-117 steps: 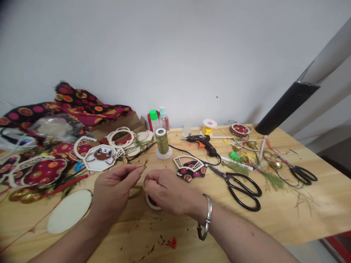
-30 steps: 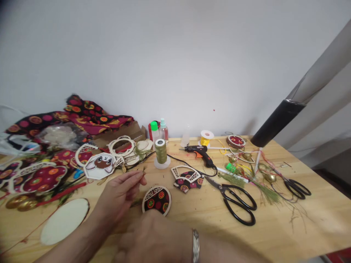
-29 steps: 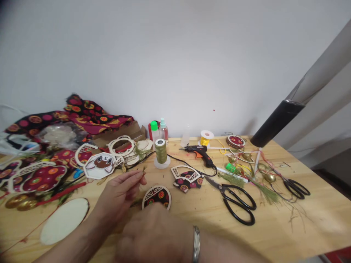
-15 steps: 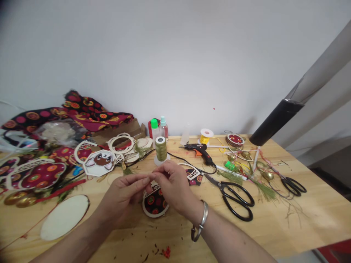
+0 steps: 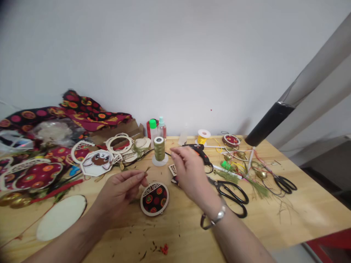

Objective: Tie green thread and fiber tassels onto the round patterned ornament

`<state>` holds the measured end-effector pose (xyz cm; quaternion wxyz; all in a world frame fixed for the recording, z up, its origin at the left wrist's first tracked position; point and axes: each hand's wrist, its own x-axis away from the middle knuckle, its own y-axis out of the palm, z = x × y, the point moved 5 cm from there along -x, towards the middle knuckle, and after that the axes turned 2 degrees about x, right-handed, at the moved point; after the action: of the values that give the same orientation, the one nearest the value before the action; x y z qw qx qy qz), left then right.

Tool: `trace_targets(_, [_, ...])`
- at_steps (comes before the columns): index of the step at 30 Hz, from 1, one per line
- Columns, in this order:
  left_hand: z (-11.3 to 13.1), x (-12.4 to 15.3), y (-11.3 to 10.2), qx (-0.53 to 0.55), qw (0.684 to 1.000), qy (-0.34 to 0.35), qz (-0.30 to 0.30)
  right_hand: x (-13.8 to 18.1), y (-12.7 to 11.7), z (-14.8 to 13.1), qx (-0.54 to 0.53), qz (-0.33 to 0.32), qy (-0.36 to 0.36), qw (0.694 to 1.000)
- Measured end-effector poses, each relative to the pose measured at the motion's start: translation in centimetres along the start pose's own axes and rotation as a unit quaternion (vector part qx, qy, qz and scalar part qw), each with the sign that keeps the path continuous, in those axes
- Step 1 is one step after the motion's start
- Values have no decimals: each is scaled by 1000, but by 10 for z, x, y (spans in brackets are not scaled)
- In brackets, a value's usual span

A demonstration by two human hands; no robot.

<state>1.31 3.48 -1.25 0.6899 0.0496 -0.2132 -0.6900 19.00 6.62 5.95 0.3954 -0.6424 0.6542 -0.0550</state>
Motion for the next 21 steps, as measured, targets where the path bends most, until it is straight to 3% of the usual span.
trace_targets(2, [1,0,-2,0,1000,3,6,3,-33,7,119,-13,-7,993])
trace_targets(4, [2,-1,-3,0,1000,8,8,14,-59,24,236,-65,13,969])
trace_targets(6, [2,-2,-6,6,1000,15,16,34,-78,50,333,-137,56,931])
trace_targets(9, [3,-3,-8,17,999,26,30,65,-92,83,398,-188,95,893])
trace_targets(12, [3,-3,-7,17,999,29,33,85,-87,99,369,-214,90,900])
trace_targets(16, [4,-3,-6,12,999,29,34,93,-81,102,361,-182,66,912])
trace_targets(21, [4,-3,-8,32,998,28,44,100,-96,101,336,-157,47,928])
